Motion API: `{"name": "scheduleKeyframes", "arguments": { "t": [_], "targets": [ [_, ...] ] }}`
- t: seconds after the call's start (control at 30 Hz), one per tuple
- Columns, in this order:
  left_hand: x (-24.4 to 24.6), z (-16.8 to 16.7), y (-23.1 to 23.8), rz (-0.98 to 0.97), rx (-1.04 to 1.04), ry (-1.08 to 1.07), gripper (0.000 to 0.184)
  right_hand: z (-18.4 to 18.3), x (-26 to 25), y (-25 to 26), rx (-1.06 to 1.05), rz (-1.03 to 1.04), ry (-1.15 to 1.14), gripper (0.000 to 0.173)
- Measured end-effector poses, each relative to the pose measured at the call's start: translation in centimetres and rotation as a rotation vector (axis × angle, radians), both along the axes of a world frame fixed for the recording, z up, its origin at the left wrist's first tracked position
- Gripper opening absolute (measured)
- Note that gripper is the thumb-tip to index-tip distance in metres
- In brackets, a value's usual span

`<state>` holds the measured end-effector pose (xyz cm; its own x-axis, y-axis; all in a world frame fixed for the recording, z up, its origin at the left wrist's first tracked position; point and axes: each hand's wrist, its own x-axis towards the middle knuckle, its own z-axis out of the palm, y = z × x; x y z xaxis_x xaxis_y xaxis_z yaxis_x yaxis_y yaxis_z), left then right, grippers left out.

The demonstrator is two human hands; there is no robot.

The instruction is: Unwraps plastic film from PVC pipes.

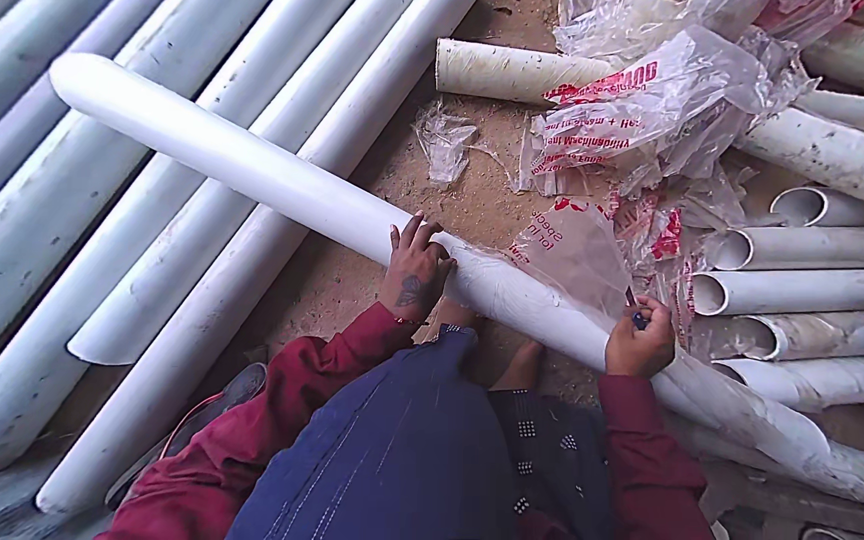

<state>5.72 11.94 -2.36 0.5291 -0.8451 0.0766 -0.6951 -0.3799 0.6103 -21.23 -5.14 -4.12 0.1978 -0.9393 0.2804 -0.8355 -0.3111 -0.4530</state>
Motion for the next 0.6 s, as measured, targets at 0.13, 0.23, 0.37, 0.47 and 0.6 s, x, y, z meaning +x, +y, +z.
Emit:
{"name": "scheduleKeyframes", "arguments": {
  "t": [0.13, 0.23, 0.37, 0.47, 0.6],
  "targets": [
    [-0.2, 0.9, -0.5, 0.031, 0.095, 0.040, 0.013, -0.1, -0.1, -0.1, 0.000, 0.004, 0.004, 0.026],
    [0.1, 0.1, -0.3, 0.035, -0.044, 0.108, 0.012, -0.2, -0.2, -0.1, -0.008, 0.014, 0.008, 0.026],
    [1.9, 1.8, 0.3, 0.051, -0.120, 0.095, 0.016, -0.1, -0.3, -0.1, 0.013, 0.019, 0.015, 0.026],
    [2.9, 2.4, 1.0, -0.018, 0.091, -0.022, 0.027, -0.2, -0.3, -0.2, 0.022, 0.021, 0.019, 0.026],
    [1.2, 1.6, -0.1, -0.103, 0.255, -0.062, 0.027, -0.3, -0.3, -0.2, 0.030, 0.024, 0.017, 0.025]
  ]
}}
